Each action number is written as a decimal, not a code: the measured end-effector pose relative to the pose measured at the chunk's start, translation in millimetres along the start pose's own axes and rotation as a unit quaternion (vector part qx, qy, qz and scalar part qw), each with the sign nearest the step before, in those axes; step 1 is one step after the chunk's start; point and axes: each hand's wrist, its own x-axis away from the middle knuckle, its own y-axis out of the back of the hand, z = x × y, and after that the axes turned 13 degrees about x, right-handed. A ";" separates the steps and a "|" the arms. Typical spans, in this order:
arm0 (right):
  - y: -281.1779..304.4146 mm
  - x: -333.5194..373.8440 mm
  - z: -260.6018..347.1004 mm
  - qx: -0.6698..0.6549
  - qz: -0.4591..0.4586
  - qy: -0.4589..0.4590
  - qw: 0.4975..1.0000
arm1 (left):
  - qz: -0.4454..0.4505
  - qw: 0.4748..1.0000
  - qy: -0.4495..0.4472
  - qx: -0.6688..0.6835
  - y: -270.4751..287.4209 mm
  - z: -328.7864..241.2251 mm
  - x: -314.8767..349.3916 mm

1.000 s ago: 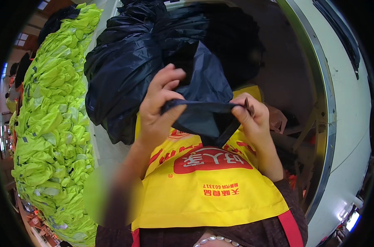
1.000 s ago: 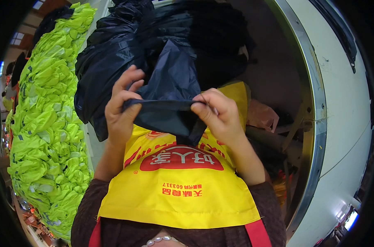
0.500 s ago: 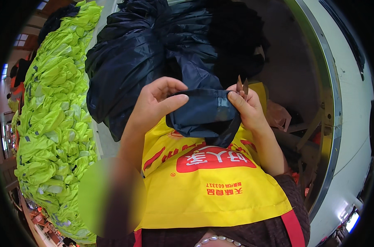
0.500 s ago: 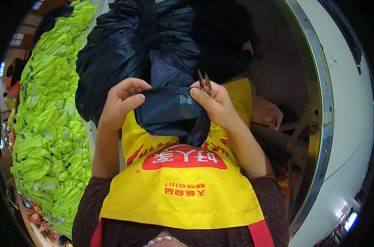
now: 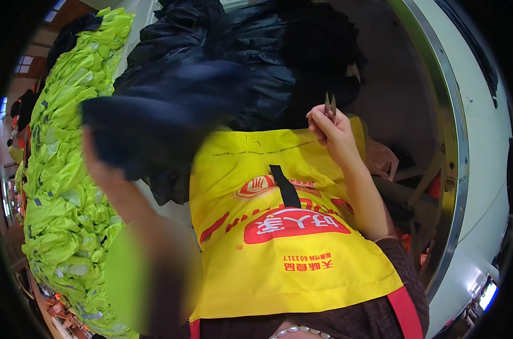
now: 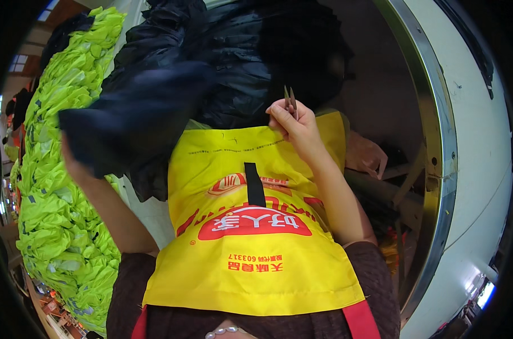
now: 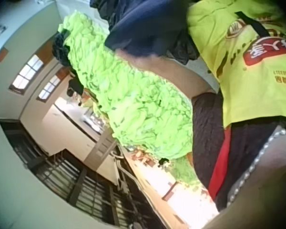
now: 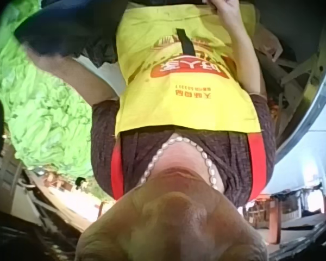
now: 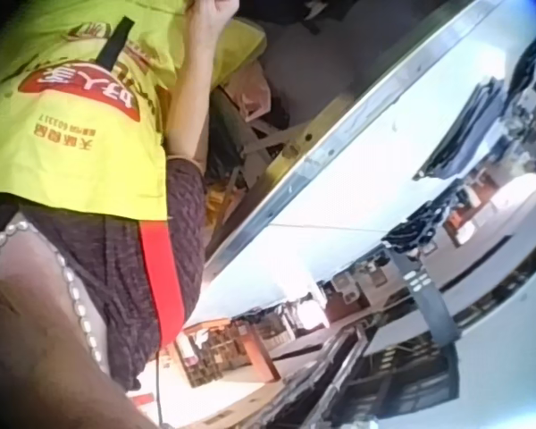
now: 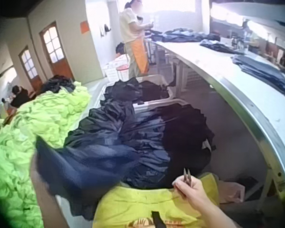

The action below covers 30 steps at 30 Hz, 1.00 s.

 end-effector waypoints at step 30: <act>19.4 -67.8 33.6 -0.014 0.096 -0.219 0.971 | 0.088 0.798 0.373 -0.465 -30.5 166.4 25.4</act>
